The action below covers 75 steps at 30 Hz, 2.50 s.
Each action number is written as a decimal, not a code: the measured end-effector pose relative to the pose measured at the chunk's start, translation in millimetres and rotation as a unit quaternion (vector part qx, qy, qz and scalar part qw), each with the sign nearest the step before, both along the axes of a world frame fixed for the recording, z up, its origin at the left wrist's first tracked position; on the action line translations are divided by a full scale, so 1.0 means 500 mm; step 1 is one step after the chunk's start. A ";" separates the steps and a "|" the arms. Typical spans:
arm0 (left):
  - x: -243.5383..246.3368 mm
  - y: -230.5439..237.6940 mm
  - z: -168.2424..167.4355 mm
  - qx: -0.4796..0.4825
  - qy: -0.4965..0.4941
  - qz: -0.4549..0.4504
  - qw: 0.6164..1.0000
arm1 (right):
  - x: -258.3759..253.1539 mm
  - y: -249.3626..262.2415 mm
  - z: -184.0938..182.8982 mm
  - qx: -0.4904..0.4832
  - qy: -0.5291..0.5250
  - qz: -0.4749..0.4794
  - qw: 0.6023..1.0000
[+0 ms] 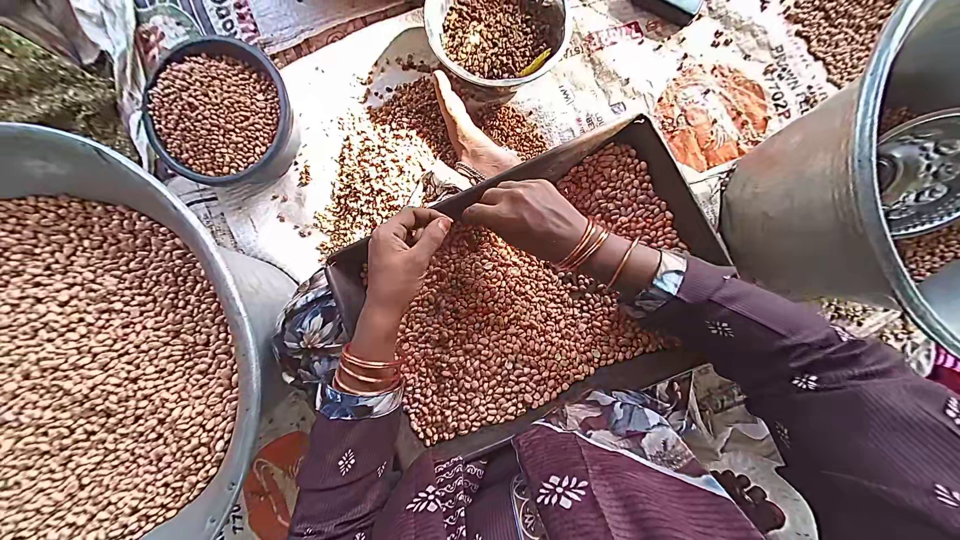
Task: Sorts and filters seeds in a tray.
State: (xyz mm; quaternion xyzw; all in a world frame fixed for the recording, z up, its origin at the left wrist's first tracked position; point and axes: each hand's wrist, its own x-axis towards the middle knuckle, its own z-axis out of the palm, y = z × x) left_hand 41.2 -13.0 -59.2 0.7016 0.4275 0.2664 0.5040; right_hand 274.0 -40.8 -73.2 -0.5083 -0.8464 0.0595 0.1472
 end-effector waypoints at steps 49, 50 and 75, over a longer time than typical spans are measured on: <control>-0.162 -0.014 0.005 -0.133 -0.225 0.076 0.962 | -0.118 0.054 -0.004 -0.131 0.015 0.123 0.984; -0.165 -0.018 0.013 -0.077 -0.122 0.089 0.985 | -0.117 0.055 -0.005 -0.135 0.018 0.121 0.983; -0.151 -0.019 0.039 0.094 0.218 0.024 0.971 | -0.088 0.016 0.074 -0.155 0.013 0.104 0.982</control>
